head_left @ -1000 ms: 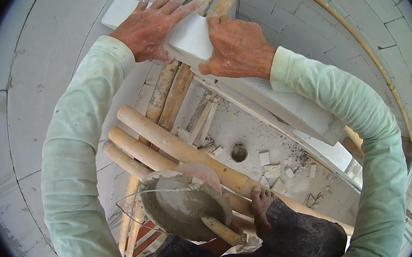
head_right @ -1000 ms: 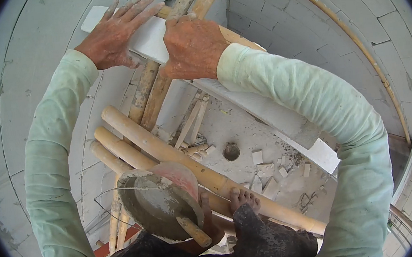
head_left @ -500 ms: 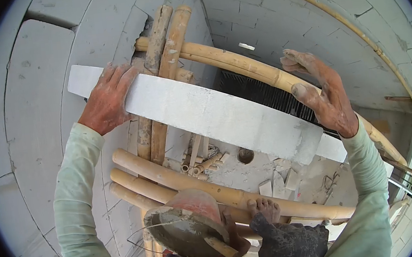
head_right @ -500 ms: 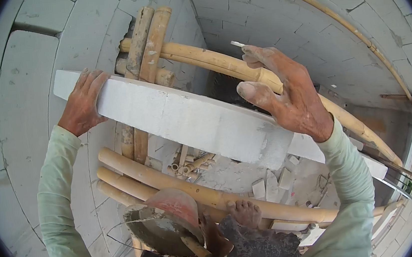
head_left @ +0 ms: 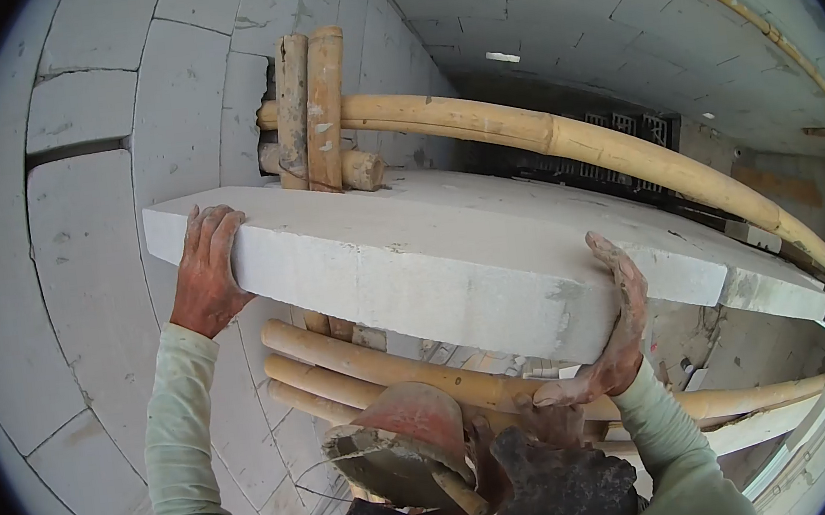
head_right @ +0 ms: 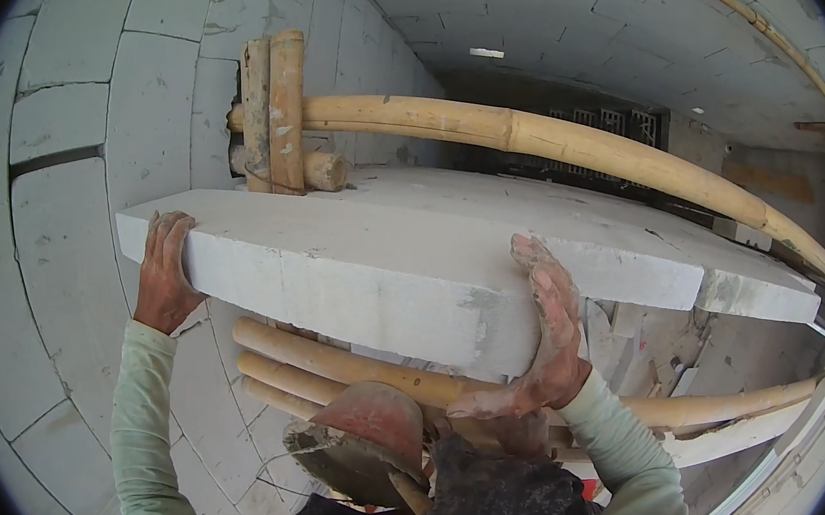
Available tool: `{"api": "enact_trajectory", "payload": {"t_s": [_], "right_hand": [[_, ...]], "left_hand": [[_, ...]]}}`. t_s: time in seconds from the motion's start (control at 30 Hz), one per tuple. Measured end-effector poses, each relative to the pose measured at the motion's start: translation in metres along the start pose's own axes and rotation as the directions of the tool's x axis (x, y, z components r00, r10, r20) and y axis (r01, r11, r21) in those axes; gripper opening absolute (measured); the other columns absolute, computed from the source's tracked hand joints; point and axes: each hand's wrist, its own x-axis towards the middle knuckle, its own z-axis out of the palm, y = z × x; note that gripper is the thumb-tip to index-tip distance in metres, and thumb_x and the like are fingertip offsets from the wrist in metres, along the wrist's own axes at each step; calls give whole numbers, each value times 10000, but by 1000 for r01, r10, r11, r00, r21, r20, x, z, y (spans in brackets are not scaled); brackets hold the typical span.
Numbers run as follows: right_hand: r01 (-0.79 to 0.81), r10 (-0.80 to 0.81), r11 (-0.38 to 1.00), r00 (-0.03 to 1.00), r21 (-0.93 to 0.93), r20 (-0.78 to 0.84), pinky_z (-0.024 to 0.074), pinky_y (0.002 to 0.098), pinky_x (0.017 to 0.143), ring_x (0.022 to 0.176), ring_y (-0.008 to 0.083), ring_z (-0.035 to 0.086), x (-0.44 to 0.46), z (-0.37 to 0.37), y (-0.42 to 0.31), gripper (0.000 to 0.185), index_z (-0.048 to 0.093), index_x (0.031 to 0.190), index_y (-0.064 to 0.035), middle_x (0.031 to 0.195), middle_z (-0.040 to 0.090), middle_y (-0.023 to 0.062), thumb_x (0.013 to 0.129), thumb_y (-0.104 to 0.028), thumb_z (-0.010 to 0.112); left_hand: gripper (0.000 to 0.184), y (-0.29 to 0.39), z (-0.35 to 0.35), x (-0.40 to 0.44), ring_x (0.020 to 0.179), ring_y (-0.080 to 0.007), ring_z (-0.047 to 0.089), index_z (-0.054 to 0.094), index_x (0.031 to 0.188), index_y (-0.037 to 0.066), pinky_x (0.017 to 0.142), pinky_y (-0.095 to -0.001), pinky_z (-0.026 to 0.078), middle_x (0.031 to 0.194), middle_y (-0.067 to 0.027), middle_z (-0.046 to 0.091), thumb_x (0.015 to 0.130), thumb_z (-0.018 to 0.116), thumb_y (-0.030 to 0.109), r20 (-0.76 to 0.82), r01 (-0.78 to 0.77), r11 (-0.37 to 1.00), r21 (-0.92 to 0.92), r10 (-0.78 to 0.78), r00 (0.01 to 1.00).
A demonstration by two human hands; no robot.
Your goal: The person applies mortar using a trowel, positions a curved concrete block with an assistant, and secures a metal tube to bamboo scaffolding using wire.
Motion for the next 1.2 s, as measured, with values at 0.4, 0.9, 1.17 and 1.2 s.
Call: {"api": "enact_trajectory", "payload": {"t_s": [0.4,0.9,1.17,1.2], "right_hand": [[-17,20,990,1000,137,-18,371,563,996,1144,402,494,-7,1,8,1316,168,1452,-25,1235,488,232,483,-551,886],[-20,12,975,999,-221,-37,452,493,900,1056,362,536,-14,3,5,1198,200,1427,47,1180,492,235,657,-744,667],[122,-136,838,991,-533,13,408,550,957,1176,406,488,-8,-1,8,1110,329,1372,89,1295,454,276,734,-800,513],[154,-165,797,986,-584,34,392,559,970,1191,414,476,-8,-2,7,1101,343,1370,84,1315,445,271,733,-798,516]], "left_hand": [[882,-2,-1,0,1199,-372,459,428,1239,61,1105,-523,314,1234,-161,502,489,879,169,8,37,999,4,-37,999],[909,-82,-2,-34,1174,-339,500,355,1381,117,1032,-449,394,1295,-147,491,617,814,301,80,81,968,237,-103,991],[868,-91,-19,-31,1120,-351,529,409,1316,81,987,-430,407,1164,-164,555,557,820,176,161,144,984,101,-159,974],[863,-89,-19,-33,1121,-351,528,412,1311,84,983,-432,410,1163,-162,553,555,820,169,153,139,985,107,-154,976]]}}
